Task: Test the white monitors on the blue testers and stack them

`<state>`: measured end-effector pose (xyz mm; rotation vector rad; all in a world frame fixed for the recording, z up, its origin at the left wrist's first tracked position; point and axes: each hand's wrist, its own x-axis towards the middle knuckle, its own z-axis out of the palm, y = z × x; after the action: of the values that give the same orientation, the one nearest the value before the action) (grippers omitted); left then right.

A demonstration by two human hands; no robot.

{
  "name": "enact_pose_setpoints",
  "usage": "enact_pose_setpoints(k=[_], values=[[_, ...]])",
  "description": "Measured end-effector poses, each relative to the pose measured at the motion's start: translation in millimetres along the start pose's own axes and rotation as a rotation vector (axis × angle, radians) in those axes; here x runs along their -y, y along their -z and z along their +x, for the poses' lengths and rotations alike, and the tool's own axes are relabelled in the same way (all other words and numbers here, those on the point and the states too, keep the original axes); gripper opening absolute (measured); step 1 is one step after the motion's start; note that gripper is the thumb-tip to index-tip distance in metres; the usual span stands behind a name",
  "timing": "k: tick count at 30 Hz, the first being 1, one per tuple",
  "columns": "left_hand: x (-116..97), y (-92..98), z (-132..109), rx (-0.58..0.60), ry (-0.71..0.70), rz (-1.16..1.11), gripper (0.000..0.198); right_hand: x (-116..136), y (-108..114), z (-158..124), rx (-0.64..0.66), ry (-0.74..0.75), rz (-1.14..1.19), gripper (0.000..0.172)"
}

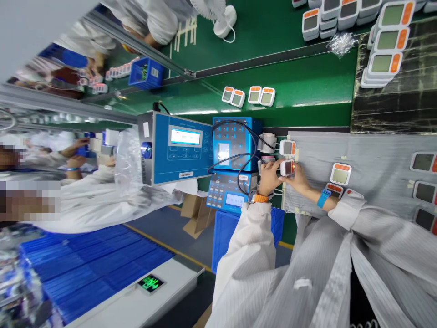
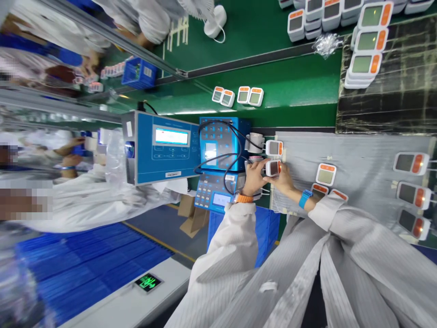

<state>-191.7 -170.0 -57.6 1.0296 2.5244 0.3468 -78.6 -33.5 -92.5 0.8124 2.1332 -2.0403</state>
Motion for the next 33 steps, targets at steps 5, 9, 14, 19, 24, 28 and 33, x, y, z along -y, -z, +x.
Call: enact_pose_setpoints(k=[5,9,14,19,24,28,33], values=[[1.8,0.6,12.6,0.077,-0.017,0.038,0.074,-32.9,92.7,-52.1,-0.144,0.203,-0.59,0.047],[-0.4,-1.4,5.6,0.033,0.031,0.076,0.089,-61.2,162.0,-83.9,-0.257,0.218,-0.857,0.062],[2.1,2.4,-38.5,-0.088,0.107,0.043,0.045,-73.4,187.2,-82.4,-0.199,0.278,-0.86,0.062],[5.6,-7.4,-72.4,0.17,-0.087,-0.052,0.018,-50.8,188.8,-68.7,-0.139,0.239,-0.828,0.063],[6.7,-20.8,-71.1,0.064,0.037,-0.117,0.012,-7.4,119.5,-57.2,-0.017,-0.069,-0.207,0.056],[6.8,-21.8,-70.0,-0.02,0.133,-0.202,0.009,6.8,36.1,-54.8,0.202,-0.474,0.341,0.037],[4.3,-23.2,-70.8,-0.061,0.173,-0.24,0.009,-1.2,-4.3,-47.4,0.197,-0.611,0.502,0.034]])
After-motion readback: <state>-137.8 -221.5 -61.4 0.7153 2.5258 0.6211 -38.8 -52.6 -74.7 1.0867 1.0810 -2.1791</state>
